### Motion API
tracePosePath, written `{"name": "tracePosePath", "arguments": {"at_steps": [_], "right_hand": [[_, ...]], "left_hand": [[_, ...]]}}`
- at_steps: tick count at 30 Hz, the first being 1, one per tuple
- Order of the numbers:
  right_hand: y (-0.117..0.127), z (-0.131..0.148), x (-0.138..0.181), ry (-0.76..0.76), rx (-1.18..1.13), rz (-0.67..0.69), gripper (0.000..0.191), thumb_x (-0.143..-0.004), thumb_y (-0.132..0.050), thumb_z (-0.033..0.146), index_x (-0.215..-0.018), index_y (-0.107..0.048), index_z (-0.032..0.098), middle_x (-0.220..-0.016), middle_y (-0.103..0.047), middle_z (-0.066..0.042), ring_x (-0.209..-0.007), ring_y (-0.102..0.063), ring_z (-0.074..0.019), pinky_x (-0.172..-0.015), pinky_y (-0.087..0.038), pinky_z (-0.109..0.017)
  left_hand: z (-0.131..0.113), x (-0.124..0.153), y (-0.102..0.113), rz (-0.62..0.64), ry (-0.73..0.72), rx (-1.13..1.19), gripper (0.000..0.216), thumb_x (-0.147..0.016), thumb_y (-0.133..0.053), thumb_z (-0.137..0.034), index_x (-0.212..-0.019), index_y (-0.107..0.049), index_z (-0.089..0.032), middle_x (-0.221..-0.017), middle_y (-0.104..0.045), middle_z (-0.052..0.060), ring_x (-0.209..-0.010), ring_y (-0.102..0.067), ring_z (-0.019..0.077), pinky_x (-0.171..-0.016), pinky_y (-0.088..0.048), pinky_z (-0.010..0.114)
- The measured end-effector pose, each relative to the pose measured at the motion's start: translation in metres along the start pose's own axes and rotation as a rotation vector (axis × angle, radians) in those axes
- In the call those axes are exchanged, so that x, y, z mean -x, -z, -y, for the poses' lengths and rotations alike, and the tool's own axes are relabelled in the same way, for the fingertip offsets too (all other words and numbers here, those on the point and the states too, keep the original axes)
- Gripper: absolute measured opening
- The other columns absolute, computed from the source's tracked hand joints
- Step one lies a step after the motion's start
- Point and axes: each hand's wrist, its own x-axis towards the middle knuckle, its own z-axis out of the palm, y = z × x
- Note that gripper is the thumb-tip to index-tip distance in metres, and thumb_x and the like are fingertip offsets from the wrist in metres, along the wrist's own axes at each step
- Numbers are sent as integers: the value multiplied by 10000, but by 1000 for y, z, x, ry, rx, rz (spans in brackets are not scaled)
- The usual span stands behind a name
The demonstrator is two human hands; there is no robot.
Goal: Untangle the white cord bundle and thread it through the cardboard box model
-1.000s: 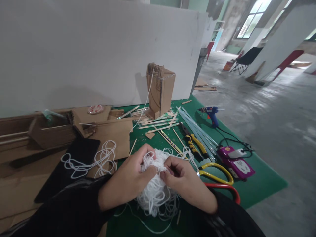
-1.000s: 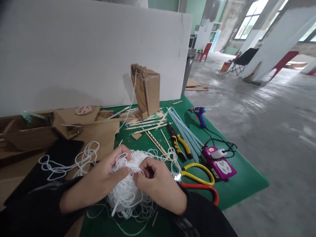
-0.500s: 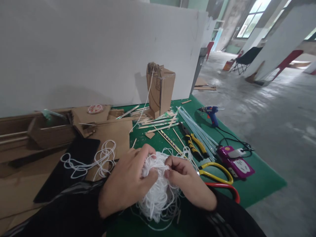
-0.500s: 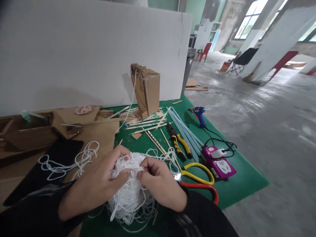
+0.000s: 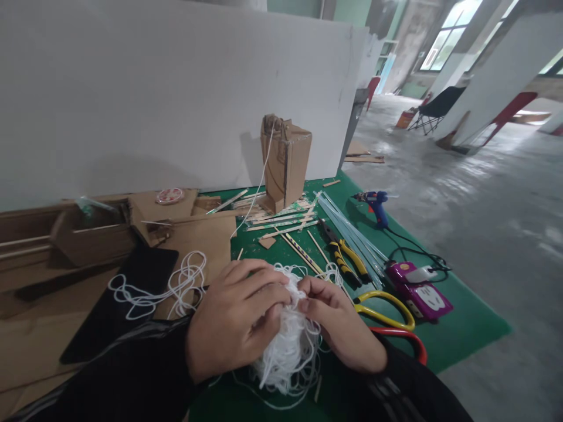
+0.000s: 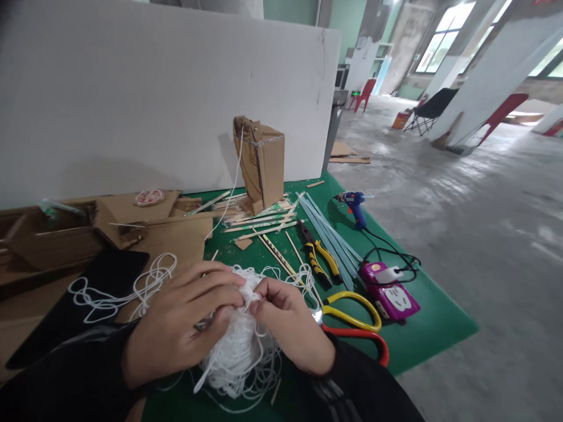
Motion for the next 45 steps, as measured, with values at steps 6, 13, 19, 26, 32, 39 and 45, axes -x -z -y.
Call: {"name": "tracePosePath", "arguments": {"at_steps": [6,13,19,26,32,39,45], "right_hand": [[-1,0,0,5,-7,38,189,-747,-672,249,-690,-514,163,-588,-410,68,-537,-300,-75,-521,-243,-209],[2,-1,0,6,-19,-9,216,-757,-694,284,-698,-523,166,-604,-422,59,-544,-314,-80,-514,-262,-204],[-2,1,0,-4,7,5,270,-739,-721,334,-684,-513,170,-603,-414,58,-545,-301,-80,-514,-246,-208],[-3,-1,-1,-3,74,59,258,-769,-695,332,-706,-508,166,-654,-477,39,-579,-348,-86,-558,-278,-218],[-2,5,1,51,370,74,218,-859,-575,302,-712,-478,175,-650,-408,46,-603,-337,-98,-551,-286,-223],[2,10,6,123,692,64,89,-844,-509,155,-766,-551,166,-668,-459,34,-605,-383,-104,-551,-303,-230],[4,17,6,166,585,39,130,-828,-496,176,-699,-511,171,-668,-484,19,-621,-417,-114,-572,-323,-239]], "left_hand": [[-4,-1,5,63,26,49,77,-858,-568,-162,-819,-618,-205,-1027,-689,8,-1059,-524,227,-913,-404,390],[-7,-3,5,129,90,-10,163,-910,-570,-230,-1061,-630,-242,-1132,-685,-20,-1069,-522,220,-913,-401,388],[-11,-2,7,191,135,-49,118,-891,-574,-252,-976,-656,-241,-1094,-686,-22,-1052,-508,247,-887,-418,424],[-12,0,-4,128,144,-16,86,-736,-567,-101,-734,-534,-179,-959,-653,27,-998,-518,244,-840,-446,400],[-9,4,-6,98,97,-140,92,-751,-521,-91,-729,-489,-175,-923,-640,39,-908,-544,237,-746,-458,385],[-5,4,-4,97,104,-172,88,-763,-520,-103,-736,-488,-182,-908,-641,13,-890,-545,224,-730,-448,366],[-2,5,-6,208,152,-187,66,-829,-495,-145,-796,-527,-193,-812,-605,6,-807,-513,215,-693,-414,358]]}}
